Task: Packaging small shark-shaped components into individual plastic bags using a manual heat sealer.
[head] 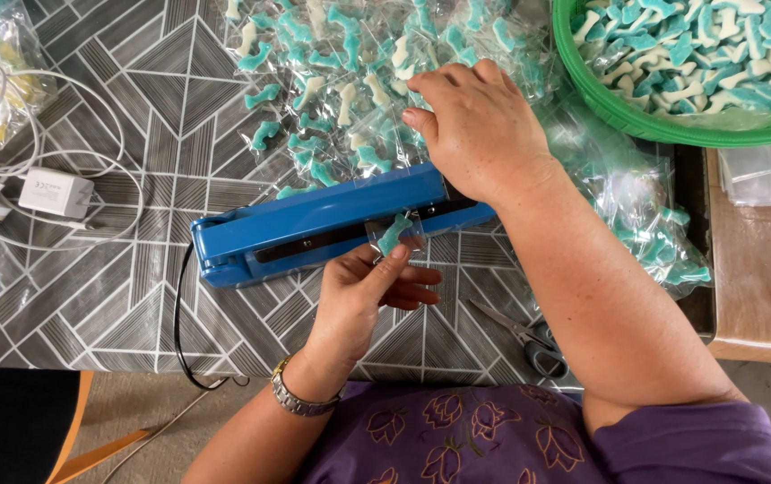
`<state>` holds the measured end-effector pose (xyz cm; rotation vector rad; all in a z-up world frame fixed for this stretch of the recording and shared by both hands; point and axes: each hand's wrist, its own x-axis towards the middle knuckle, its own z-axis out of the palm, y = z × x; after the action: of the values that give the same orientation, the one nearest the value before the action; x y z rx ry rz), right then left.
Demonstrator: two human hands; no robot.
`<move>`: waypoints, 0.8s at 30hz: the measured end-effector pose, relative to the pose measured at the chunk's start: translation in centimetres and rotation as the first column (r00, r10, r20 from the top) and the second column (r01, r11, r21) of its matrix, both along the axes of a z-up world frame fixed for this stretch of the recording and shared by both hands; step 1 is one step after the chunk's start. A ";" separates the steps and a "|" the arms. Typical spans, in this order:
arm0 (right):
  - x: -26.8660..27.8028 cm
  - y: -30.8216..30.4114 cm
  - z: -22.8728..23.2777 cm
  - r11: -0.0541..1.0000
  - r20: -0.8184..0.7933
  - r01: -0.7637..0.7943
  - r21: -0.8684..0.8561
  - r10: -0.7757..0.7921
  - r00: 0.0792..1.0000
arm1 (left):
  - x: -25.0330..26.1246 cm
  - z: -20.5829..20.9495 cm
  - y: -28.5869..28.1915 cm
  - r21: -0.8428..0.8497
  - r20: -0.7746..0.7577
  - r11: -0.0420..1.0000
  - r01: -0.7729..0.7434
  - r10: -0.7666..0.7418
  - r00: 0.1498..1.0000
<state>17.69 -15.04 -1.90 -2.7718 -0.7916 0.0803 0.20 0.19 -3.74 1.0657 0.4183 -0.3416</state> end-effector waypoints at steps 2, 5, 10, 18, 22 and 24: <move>-0.1 0.1 0.1 1.000 0.004 0.004 -0.003 -0.004 1.000 | 0.0 0.0 0.1 0.000 0.033 1.000 -0.009 0.009 0.999; -0.2 0.2 0.3 1.000 0.010 0.009 -0.016 -0.009 1.000 | 0.0 0.1 0.1 0.001 0.058 1.000 -0.026 0.026 0.998; -0.2 0.2 0.4 1.000 0.034 0.005 -0.026 -0.004 0.999 | 0.1 0.2 0.0 0.000 0.040 1.000 -0.028 0.028 0.999; -0.6 0.5 1.2 0.999 0.075 0.018 -0.039 -0.015 0.997 | 0.0 -0.6 0.3 -0.027 0.088 0.999 -0.030 0.032 0.996; -0.5 0.5 0.9 0.999 0.081 0.032 -0.038 -0.029 0.996 | -0.1 0.2 0.0 0.005 0.051 1.000 -0.018 0.018 0.999; -0.5 0.6 1.4 0.996 0.043 0.066 -0.061 -0.064 0.997 | -0.3 0.7 -0.1 0.013 0.048 0.999 -0.044 0.043 0.998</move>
<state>17.17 -14.39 -0.48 -2.8645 -0.7198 0.0366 -0.05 0.09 -3.06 1.0746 0.4011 -0.2745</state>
